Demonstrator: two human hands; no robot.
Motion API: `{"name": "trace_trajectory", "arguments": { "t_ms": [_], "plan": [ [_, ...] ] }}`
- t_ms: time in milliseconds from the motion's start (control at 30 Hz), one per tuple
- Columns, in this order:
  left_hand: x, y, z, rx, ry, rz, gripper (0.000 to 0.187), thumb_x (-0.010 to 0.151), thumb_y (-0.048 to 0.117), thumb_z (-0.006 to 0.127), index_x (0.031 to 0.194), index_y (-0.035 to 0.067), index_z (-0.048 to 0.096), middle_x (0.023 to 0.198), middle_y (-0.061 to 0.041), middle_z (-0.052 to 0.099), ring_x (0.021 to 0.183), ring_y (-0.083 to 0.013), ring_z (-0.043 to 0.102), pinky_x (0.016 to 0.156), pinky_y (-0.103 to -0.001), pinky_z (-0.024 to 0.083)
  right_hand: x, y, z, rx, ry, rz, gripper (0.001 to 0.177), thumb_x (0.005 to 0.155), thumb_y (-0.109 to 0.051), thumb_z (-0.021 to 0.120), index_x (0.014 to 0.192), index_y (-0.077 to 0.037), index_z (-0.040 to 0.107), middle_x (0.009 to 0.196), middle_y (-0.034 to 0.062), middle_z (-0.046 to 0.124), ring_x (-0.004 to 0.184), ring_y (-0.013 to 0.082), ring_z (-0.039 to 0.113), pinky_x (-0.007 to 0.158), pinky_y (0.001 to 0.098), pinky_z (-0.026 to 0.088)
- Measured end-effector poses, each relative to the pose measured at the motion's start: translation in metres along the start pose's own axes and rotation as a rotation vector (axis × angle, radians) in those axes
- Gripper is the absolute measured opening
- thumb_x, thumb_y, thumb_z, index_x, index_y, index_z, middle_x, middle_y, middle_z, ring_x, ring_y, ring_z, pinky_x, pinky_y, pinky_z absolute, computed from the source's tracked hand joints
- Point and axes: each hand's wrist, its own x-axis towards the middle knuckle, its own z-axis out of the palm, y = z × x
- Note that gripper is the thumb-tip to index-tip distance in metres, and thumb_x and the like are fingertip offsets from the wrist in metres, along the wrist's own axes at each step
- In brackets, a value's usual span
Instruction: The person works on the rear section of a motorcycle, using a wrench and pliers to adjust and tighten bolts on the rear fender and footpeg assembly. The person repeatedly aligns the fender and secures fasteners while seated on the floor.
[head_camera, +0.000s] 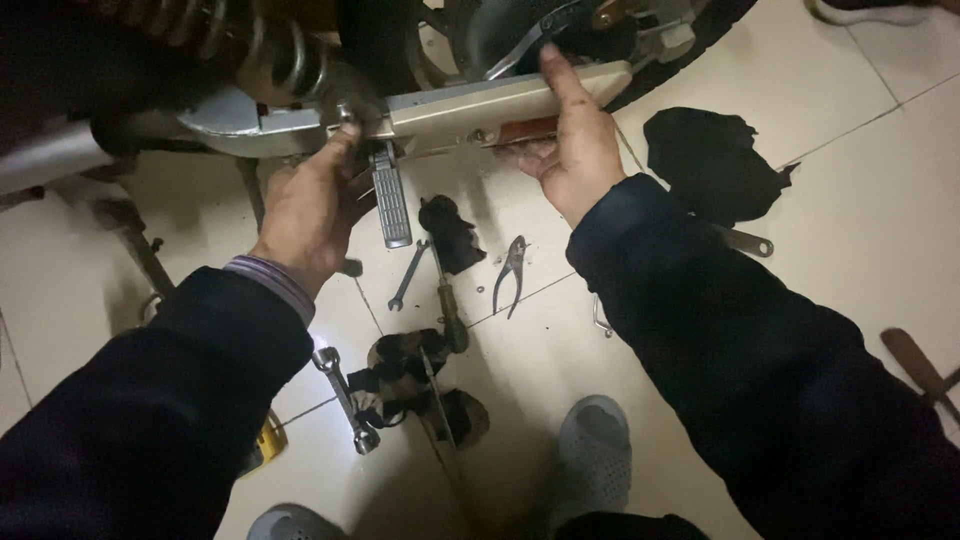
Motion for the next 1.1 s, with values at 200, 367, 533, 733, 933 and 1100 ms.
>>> {"name": "trace_trajectory", "arguments": {
  "t_ms": [200, 367, 533, 733, 933, 1100],
  "plan": [
    [0.04, -0.017, -0.008, -0.209, -0.046, 0.171, 0.014, 0.088, 0.011, 0.071, 0.1, 0.004, 0.07, 0.094, -0.01, 0.07, 0.086, -0.0234, 0.07, 0.082, -0.036, 0.061, 0.015, 0.013, 0.003, -0.048, 0.109, -0.068, 0.056, 0.063, -0.031, 0.076, 0.113, -0.011, 0.06, 0.09, 0.012, 0.064, 0.068, 0.029, 0.067, 0.06, 0.0445, 0.057],
    [0.043, -0.016, -0.005, -0.242, -0.085, 0.106, 0.013, 0.092, 0.011, 0.061, 0.1, 0.003, 0.067, 0.113, -0.016, 0.073, 0.113, -0.0271, 0.067, 0.105, -0.048, 0.041, -0.001, 0.008, 0.013, 0.001, 0.112, 0.008, 0.077, 0.06, -0.026, 0.075, 0.128, -0.015, 0.04, 0.113, 0.0192, 0.062, 0.098, 0.0376, 0.069, 0.093, 0.0649, 0.06],
    [-0.016, 0.005, 0.014, 0.125, 0.027, -0.06, 0.06, 0.091, 0.039, 0.045, 0.141, 0.008, 0.055, 0.159, -0.012, 0.052, 0.152, -0.0349, 0.039, 0.113, -0.08, 0.001, 0.025, 0.018, 0.008, -0.024, 0.131, 0.014, 0.049, 0.073, -0.024, 0.07, 0.117, -0.011, 0.054, 0.099, 0.0188, 0.064, 0.077, 0.0314, 0.067, 0.076, 0.0526, 0.064],
    [0.047, -0.016, -0.006, -0.26, -0.215, 0.113, 0.021, 0.102, 0.012, 0.041, 0.104, 0.009, 0.061, 0.11, -0.011, 0.061, 0.101, -0.0226, 0.058, 0.098, -0.033, 0.044, 0.013, 0.018, 0.008, -0.002, 0.12, 0.021, 0.048, 0.075, -0.031, 0.069, 0.117, -0.01, 0.062, 0.104, 0.0161, 0.061, 0.095, 0.0306, 0.062, 0.082, 0.0449, 0.061],
    [0.006, -0.003, -0.005, 0.195, -0.035, -0.08, 0.058, 0.09, 0.039, 0.046, 0.14, 0.014, 0.059, 0.161, -0.009, 0.051, 0.152, -0.0344, 0.04, 0.115, -0.078, 0.011, 0.034, 0.038, -0.009, -0.078, 0.083, -0.007, 0.03, 0.088, -0.041, 0.063, 0.107, -0.019, 0.067, 0.09, 0.0045, 0.068, 0.075, 0.0213, 0.064, 0.067, 0.039, 0.054],
    [0.089, -0.03, -0.03, -0.146, -0.407, 0.143, 0.014, 0.101, 0.016, 0.056, 0.101, 0.009, 0.069, 0.099, -0.008, 0.071, 0.093, -0.0223, 0.066, 0.09, -0.036, 0.049, 0.027, 0.027, 0.0, -0.14, 0.102, -0.018, 0.021, 0.092, -0.033, 0.064, 0.105, -0.015, 0.062, 0.088, 0.0055, 0.069, 0.062, 0.0194, 0.067, 0.048, 0.0354, 0.055]
  ]
}}
